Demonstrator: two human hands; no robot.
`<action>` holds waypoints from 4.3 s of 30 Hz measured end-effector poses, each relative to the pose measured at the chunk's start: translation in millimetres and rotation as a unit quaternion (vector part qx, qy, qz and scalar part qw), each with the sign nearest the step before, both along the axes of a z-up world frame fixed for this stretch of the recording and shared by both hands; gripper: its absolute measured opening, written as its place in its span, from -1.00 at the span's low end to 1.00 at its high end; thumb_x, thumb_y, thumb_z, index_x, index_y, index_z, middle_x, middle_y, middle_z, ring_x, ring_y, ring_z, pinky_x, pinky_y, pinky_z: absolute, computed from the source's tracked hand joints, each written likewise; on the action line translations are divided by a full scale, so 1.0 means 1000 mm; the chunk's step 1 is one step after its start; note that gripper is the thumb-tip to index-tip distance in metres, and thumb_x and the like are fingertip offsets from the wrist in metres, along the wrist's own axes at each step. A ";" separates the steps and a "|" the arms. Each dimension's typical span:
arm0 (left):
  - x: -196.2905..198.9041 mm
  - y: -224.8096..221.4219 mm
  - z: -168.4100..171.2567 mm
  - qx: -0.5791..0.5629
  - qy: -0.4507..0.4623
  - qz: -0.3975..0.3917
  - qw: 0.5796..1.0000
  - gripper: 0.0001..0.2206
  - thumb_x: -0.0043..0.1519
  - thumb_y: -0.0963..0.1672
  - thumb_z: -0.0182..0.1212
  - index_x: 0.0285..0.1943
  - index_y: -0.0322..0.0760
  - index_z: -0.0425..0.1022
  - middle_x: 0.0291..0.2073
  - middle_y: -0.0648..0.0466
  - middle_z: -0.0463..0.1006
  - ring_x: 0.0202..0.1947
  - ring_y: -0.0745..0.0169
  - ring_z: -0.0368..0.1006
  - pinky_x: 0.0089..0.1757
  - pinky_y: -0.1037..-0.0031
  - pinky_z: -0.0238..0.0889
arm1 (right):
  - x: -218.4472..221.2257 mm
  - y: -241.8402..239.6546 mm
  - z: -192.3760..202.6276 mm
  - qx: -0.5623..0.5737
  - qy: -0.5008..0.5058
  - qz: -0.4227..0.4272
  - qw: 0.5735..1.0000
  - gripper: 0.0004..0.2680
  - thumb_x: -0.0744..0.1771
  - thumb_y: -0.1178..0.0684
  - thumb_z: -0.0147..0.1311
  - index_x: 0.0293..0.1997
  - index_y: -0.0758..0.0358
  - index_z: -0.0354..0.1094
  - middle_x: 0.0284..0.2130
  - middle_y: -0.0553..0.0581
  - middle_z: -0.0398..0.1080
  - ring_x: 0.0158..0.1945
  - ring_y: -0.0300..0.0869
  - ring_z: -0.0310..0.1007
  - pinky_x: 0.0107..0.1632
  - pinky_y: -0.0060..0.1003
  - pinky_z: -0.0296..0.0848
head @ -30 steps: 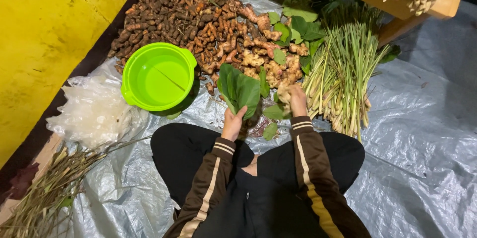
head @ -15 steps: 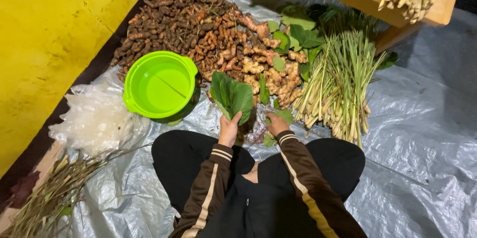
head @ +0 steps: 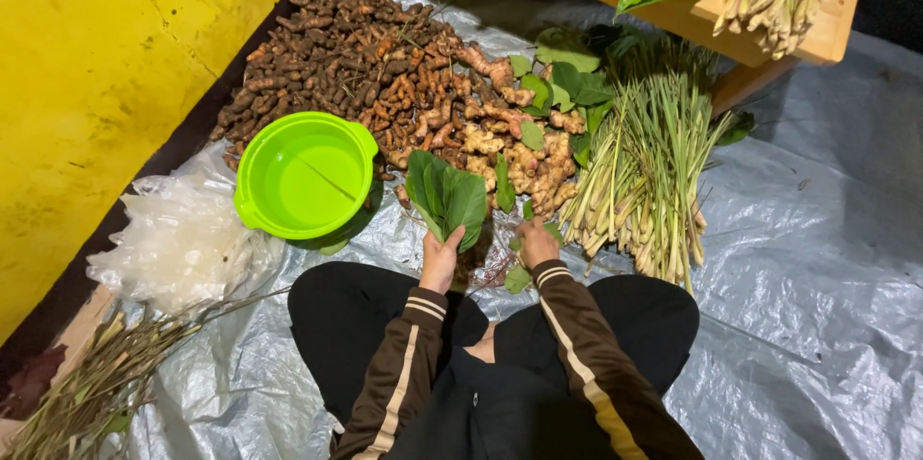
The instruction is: The person wraps pieces of ginger and other herbs in green leaves by hand while sitting on a tarp.
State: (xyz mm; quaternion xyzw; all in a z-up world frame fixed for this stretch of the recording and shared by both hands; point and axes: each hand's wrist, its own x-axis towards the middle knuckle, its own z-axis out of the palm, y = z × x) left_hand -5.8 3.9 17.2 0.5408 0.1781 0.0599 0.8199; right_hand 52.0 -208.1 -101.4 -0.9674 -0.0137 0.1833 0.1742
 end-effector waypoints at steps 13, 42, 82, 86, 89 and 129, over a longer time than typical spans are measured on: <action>0.002 -0.005 -0.021 0.006 0.020 -0.005 1.000 -0.64 0.28 -0.24 0.25 0.28 -0.38 0.45 0.01 -0.09 0.59 -0.05 0.18 0.50 0.00 0.22 0.42 | 0.008 -0.023 0.052 0.282 -0.267 -0.106 0.916 -0.81 0.40 -0.11 0.15 -0.02 0.15 0.50 -0.16 0.25 0.56 0.02 0.15 0.51 0.09 0.01 0.47; 0.024 -0.014 -0.089 0.075 -0.051 0.012 0.996 -0.58 0.16 -0.31 0.27 0.25 -0.40 0.45 0.01 -0.12 0.59 0.01 0.12 0.48 0.07 0.15 0.36 | -0.026 0.060 0.159 0.670 -0.115 -0.078 0.729 -0.56 0.20 0.36 0.30 0.20 0.37 0.31 0.30 0.34 0.19 0.26 0.07 0.37 0.23 -0.09 0.44; 0.007 -0.021 0.020 -0.019 -0.042 -0.017 0.999 -0.66 0.21 -0.26 0.33 0.19 -0.36 0.51 -0.10 0.01 0.62 -0.14 0.26 0.50 -0.05 0.27 0.46 | -0.013 0.048 0.160 0.493 -0.135 0.017 0.859 -0.77 0.25 0.06 0.37 -0.03 0.14 0.51 0.13 0.25 0.23 0.34 0.12 0.23 0.40 0.02 0.12; 0.006 -0.016 0.015 0.014 -0.042 -0.034 0.998 -0.69 0.20 -0.26 0.33 0.15 -0.33 0.56 -0.13 0.02 0.63 -0.16 0.31 0.49 -0.07 0.27 0.46 | -0.010 0.064 0.141 0.392 -0.215 -0.020 0.894 -0.76 0.27 -0.10 0.38 -0.02 -0.06 0.49 -0.24 0.09 0.34 0.03 0.02 0.48 0.19 -0.11 0.36; 0.005 -0.013 0.028 0.021 -0.045 -0.046 0.998 -0.70 0.21 -0.26 0.34 0.14 -0.34 0.57 -0.13 0.01 0.64 -0.16 0.32 0.49 -0.07 0.29 0.46 | 0.003 0.066 0.136 0.401 -0.270 -0.021 0.875 -0.80 0.30 -0.03 0.34 -0.05 0.08 0.47 -0.24 0.14 0.37 -0.02 0.08 0.48 0.14 -0.06 0.38; 0.005 0.011 0.003 -0.007 0.042 0.075 0.996 -0.61 0.27 -0.20 0.32 0.30 -0.30 0.44 0.04 -0.03 0.59 -0.03 0.23 0.51 0.00 0.27 0.45 | 0.055 0.024 -0.067 0.147 -0.105 -0.037 0.983 -0.60 0.29 0.10 0.12 0.28 0.38 0.33 0.22 0.43 0.23 0.21 0.31 0.36 0.24 0.16 0.39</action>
